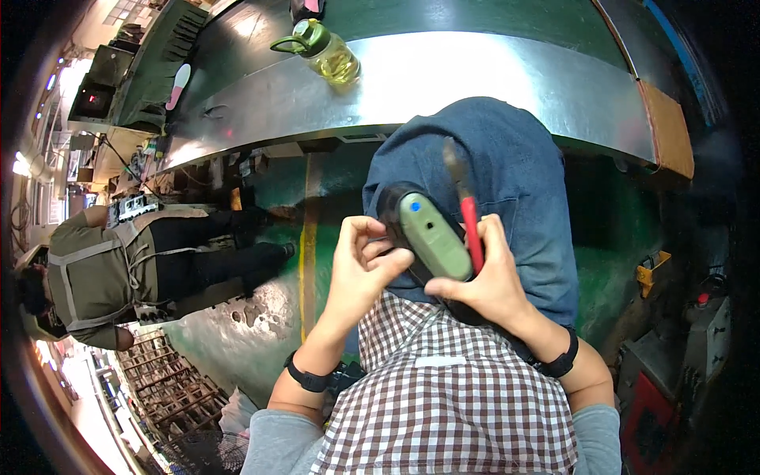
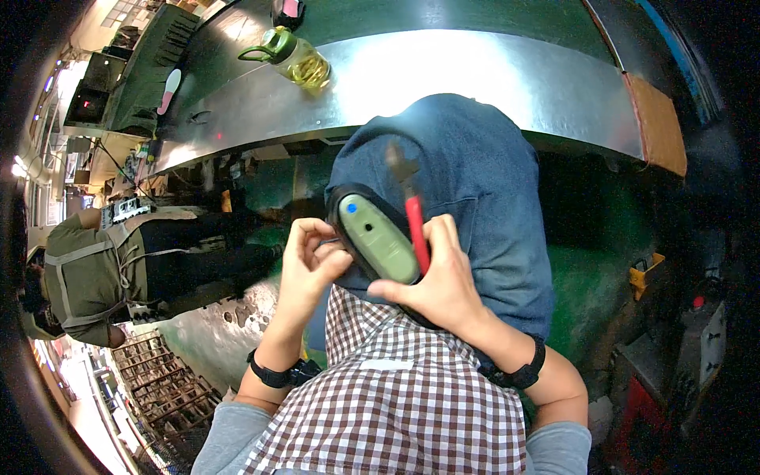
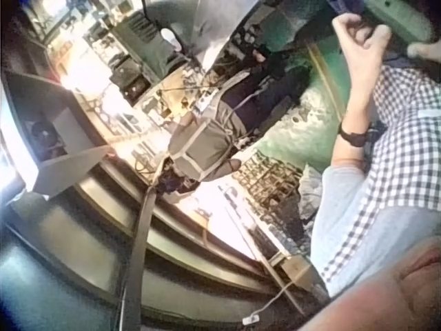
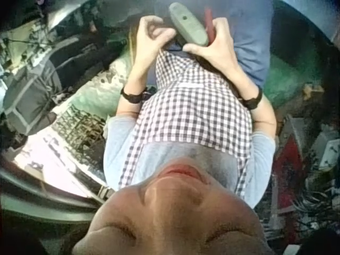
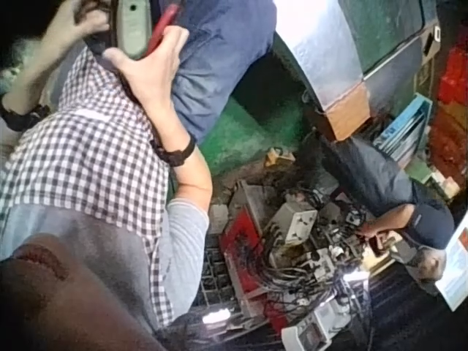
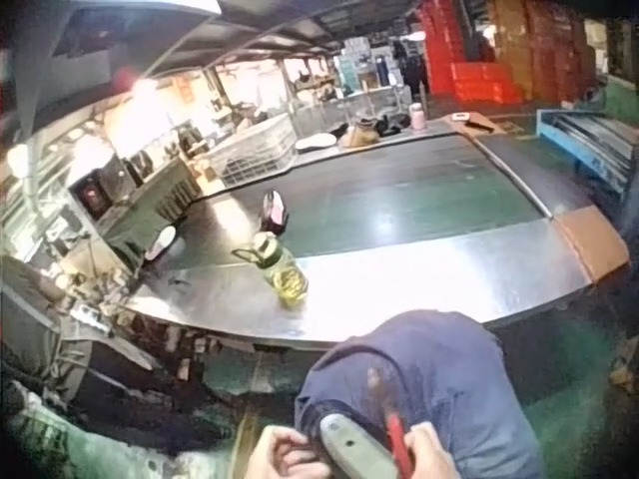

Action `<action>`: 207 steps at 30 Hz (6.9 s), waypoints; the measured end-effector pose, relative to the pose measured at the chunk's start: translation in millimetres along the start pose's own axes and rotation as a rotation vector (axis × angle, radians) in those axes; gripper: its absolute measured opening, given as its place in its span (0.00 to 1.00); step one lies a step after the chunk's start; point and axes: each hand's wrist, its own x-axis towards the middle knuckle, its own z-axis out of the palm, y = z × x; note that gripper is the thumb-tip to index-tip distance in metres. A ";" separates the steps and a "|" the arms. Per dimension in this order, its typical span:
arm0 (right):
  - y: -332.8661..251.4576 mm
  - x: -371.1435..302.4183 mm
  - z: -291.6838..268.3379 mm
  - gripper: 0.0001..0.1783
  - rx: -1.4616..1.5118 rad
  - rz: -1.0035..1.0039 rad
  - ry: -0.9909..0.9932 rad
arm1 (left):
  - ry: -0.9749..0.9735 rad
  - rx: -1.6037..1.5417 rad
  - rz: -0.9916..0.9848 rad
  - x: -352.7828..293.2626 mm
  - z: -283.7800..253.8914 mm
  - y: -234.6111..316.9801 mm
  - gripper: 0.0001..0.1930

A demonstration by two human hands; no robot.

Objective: Using pliers to pull and adjust the shoe upper onto a last during shoe manufacturing.

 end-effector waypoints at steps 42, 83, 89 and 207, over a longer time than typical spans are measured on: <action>28.7 -11.9 -107.8 0.45 0.932 0.158 0.007 | -0.140 -0.118 0.461 13.4 70.5 34.7 0.54; 285.0 53.5 -471.0 0.12 0.146 0.057 1.456 | 0.077 0.291 0.435 87.1 94.4 -35.4 0.24; 169.5 37.1 -289.9 0.16 0.473 -0.197 0.990 | 0.203 0.356 0.526 144.5 74.9 18.9 0.36; 37.6 -21.7 -46.2 0.19 0.096 0.162 0.009 | -0.562 -0.062 -0.394 18.0 20.7 -21.6 0.42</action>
